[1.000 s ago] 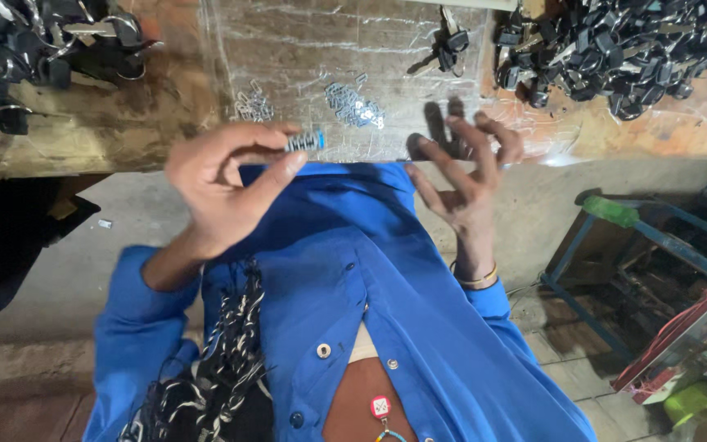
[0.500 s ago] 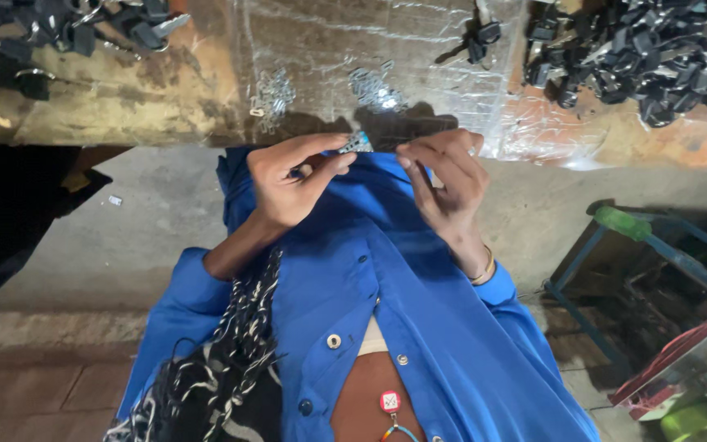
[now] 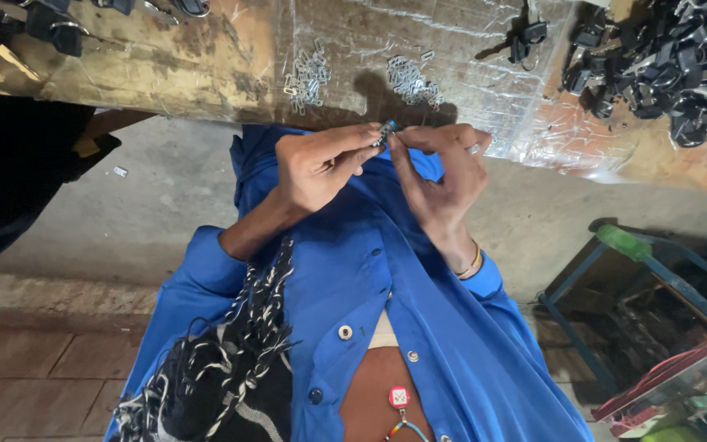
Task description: The person picks small metal pin components from a compartment tray and inserts them one at a time into the cylinder of a padlock body held in the other hand, pressing each pin into place by hand. Piles of finished and unfinished padlocks cover the workbench around them.
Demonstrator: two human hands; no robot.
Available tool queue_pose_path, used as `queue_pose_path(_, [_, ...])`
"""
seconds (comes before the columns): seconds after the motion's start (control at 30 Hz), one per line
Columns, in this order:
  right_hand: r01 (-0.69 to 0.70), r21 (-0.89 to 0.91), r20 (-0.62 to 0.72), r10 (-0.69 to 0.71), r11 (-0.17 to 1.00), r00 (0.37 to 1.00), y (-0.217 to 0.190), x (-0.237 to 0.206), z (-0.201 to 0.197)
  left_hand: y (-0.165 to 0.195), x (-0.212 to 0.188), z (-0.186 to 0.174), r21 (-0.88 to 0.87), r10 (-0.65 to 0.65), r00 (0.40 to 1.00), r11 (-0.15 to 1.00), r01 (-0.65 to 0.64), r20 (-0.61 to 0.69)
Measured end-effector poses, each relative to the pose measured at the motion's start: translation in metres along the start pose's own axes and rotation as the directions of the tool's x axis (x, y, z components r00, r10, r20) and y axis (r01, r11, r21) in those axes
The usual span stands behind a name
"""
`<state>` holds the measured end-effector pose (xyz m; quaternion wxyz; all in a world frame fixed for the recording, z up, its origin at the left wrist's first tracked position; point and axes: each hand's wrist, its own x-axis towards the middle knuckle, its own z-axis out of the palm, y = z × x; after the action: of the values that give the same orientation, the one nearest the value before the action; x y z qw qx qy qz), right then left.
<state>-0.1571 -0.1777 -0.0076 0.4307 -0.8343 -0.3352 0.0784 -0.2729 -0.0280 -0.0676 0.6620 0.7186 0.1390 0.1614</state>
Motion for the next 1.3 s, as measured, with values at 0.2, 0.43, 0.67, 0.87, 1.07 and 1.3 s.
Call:
queue_pose_path(0.2, [-0.063,-0.235,0.19,0.11,0.97,0.976,0.004,0.02,-0.022,0.0,-0.001,-0.005,-0.073,0.002,0.999,0.997,-0.004,-0.034])
queue_pose_path(0.43, [0.022,-0.632,0.051,0.013,0.775,0.999,0.024,0.03,-0.026,0.0,0.0,-0.007,-0.186,-0.086,0.994,0.98,0.072,-0.068])
queue_pose_path(0.67, [0.207,-0.469,0.216,-0.115,0.859,0.969,0.035,-0.011,-0.055,0.0,-0.001,-0.006,-0.152,-0.125,0.989,0.982,0.112,-0.076])
queue_pose_path(0.87, [0.17,-0.18,0.16,-0.142,0.969,0.977,0.023,-0.021,-0.041,-0.001,-0.001,-0.007,-0.179,-0.122,0.989,0.978,0.105,-0.082])
queue_pose_path(1.07, [0.091,0.145,0.056,-0.1,0.985,0.993,0.01,-0.002,-0.011,-0.001,-0.001,-0.006,-0.153,-0.121,0.99,0.982,0.109,-0.075])
queue_pose_path(1.3, [0.112,0.018,-0.016,-0.112,0.994,0.994,0.009,0.002,0.008,-0.006,-0.001,-0.002,-0.164,-0.077,0.992,0.985,0.061,-0.096])
